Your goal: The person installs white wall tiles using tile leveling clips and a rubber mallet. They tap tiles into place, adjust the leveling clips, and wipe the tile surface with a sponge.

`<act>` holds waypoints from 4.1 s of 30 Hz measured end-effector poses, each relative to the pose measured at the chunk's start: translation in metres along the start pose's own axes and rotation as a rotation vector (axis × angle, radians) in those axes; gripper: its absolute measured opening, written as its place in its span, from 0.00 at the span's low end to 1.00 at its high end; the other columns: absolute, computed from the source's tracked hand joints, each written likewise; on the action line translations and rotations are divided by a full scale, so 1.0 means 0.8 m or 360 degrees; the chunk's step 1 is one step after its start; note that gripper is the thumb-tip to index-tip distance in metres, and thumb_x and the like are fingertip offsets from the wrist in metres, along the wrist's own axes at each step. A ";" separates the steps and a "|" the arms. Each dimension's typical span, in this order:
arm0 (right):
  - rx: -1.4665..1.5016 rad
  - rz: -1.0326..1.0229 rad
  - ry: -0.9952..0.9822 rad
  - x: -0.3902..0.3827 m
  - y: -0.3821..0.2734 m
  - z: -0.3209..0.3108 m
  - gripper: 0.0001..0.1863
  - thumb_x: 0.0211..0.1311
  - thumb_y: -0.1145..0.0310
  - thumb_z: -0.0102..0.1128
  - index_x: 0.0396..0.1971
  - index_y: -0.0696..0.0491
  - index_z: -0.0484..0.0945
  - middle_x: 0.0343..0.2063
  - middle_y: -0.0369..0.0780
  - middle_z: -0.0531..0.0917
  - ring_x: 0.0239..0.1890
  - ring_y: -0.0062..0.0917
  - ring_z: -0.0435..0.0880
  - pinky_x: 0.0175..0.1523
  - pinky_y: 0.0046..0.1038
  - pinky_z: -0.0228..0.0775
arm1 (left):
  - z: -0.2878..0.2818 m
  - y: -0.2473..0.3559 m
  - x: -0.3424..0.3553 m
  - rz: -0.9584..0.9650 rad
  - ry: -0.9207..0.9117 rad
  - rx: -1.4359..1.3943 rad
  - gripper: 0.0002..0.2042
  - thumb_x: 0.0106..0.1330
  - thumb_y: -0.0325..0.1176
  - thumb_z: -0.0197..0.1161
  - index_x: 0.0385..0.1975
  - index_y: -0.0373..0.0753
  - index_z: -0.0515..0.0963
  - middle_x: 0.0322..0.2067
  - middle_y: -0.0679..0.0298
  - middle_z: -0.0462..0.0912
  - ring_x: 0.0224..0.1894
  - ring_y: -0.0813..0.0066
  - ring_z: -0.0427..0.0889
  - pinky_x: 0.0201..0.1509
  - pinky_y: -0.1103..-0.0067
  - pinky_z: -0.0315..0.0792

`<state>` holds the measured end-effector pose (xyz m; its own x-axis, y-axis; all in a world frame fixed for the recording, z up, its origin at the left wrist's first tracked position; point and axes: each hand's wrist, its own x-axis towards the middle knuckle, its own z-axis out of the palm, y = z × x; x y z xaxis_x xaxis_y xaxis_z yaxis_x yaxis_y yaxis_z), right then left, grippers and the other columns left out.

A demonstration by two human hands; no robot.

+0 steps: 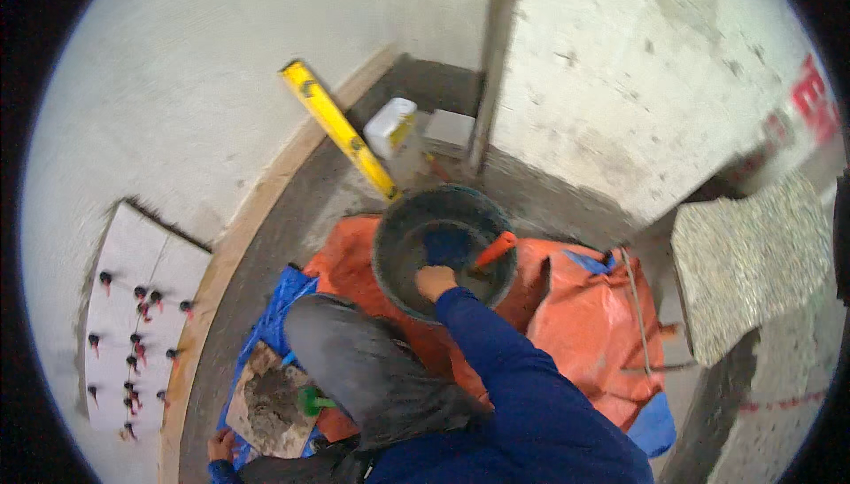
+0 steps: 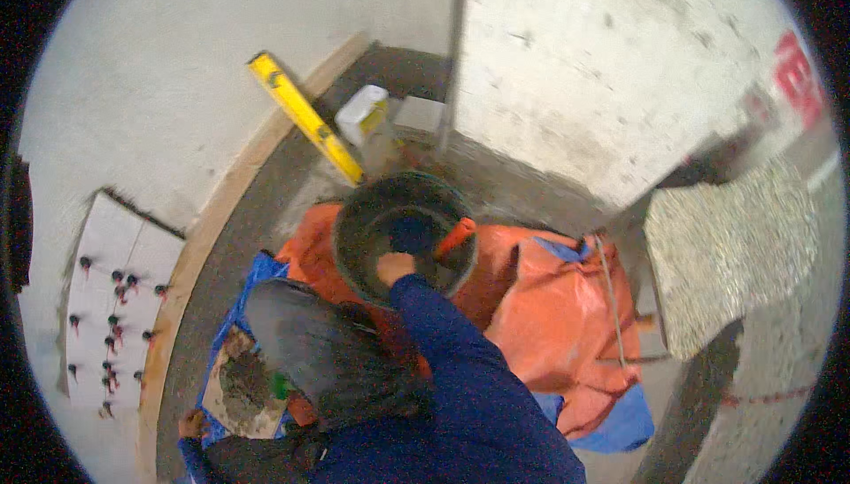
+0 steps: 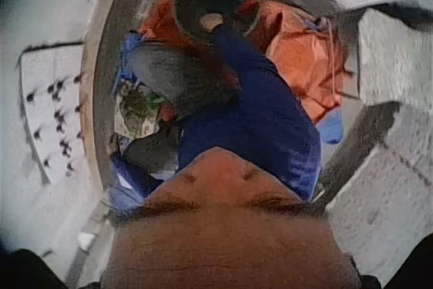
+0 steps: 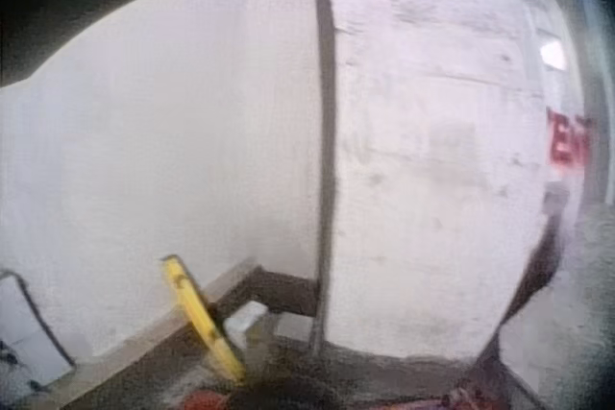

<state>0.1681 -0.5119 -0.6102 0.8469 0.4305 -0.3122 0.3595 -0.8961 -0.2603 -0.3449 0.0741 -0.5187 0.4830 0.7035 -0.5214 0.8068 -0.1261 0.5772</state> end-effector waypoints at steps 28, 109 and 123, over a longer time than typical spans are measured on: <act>0.0059 -0.0120 0.0814 0.040 0.031 0.003 0.13 0.63 0.66 0.63 0.44 0.55 0.80 0.42 0.52 0.85 0.44 0.54 0.84 0.46 0.49 0.77 | 0.037 0.059 -0.155 0.0481 0.0841 0.0297 0.13 0.62 0.37 0.70 0.40 0.34 0.86 0.38 0.49 0.88 0.41 0.57 0.88 0.48 0.68 0.80; -0.0879 -0.1456 -0.1896 -0.432 -1.205 -0.116 0.11 0.69 0.74 0.63 0.48 0.58 0.76 0.33 0.40 0.82 0.22 0.25 0.81 0.24 0.28 0.73 | 0.043 0.050 -0.765 -0.2427 0.1302 -0.2188 0.19 0.63 0.45 0.64 0.49 0.44 0.87 0.49 0.53 0.88 0.55 0.53 0.86 0.62 0.64 0.77; -0.0506 -0.1581 -0.1906 -0.576 -1.434 -0.068 0.09 0.65 0.72 0.62 0.44 0.55 0.78 0.26 0.37 0.81 0.21 0.24 0.79 0.26 0.28 0.74 | -0.196 -0.172 -0.834 -0.2398 0.1873 -0.2060 0.20 0.63 0.45 0.64 0.49 0.40 0.86 0.44 0.51 0.89 0.49 0.53 0.88 0.55 0.66 0.79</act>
<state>-0.6132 0.3119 -0.1184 -0.4948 0.5285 -0.6898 0.7519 -0.1375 -0.6447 -0.8315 -0.2678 -0.1517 -0.7664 -0.1464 -0.6255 -0.5201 0.7129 0.4704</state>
